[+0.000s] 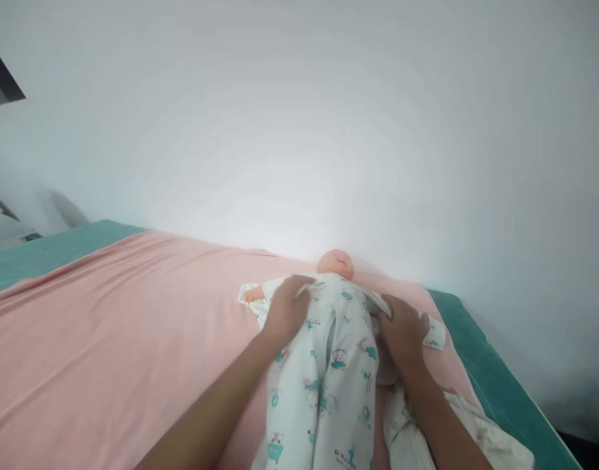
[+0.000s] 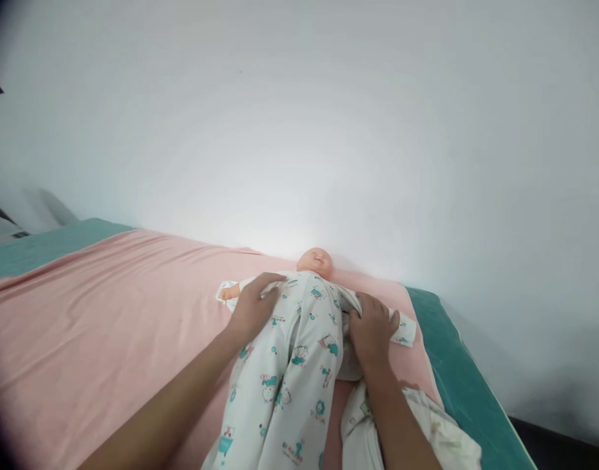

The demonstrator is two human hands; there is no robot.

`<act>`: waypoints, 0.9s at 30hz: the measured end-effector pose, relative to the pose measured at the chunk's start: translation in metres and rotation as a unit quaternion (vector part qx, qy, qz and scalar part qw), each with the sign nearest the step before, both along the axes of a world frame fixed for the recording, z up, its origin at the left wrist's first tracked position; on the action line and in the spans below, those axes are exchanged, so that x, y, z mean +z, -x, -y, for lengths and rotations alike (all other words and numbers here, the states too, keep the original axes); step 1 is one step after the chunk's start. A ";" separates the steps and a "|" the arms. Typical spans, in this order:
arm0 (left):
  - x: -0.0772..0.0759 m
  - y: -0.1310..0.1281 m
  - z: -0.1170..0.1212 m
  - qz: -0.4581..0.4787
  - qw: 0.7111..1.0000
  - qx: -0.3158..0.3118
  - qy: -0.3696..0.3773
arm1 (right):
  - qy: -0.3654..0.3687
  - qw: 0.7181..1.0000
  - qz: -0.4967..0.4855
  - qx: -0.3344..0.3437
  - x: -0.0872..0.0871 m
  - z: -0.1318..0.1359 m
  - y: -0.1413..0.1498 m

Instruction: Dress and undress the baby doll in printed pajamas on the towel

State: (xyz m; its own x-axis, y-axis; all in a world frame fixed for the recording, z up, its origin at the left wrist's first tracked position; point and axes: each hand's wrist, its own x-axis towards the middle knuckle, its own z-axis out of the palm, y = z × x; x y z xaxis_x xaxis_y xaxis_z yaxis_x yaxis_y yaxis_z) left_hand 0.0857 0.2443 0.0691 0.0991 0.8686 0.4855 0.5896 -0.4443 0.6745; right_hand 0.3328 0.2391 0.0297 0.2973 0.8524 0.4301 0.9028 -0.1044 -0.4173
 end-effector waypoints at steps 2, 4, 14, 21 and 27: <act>0.013 -0.030 0.008 -0.053 0.996 -0.066 -0.021 | -0.002 1.000 -0.025 0.000 0.000 0.001 0.001; 0.023 -0.061 0.008 -0.173 0.978 -0.103 -0.052 | -0.004 0.998 -0.055 -0.005 -0.002 0.001 0.000; 0.027 -0.150 -0.039 -0.510 0.845 -0.163 0.010 | 0.019 0.996 -0.082 -0.012 0.000 0.002 -0.003; 0.024 -0.171 -0.039 -0.518 0.849 -0.093 0.041 | -0.014 0.992 -0.122 -0.018 0.006 0.003 -0.008; 0.051 -0.153 -0.043 -0.522 0.849 -0.081 0.023 | -0.129 0.957 -0.259 -0.001 0.000 0.000 -0.021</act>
State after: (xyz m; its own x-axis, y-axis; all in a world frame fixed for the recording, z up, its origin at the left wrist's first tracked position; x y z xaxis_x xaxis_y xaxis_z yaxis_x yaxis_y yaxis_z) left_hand 0.2386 0.2870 0.1202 0.5739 0.8186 0.0255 0.8106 -0.5633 -0.1602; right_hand 0.3543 0.2391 0.0299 0.5297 0.7364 0.4208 0.5672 0.0614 -0.8213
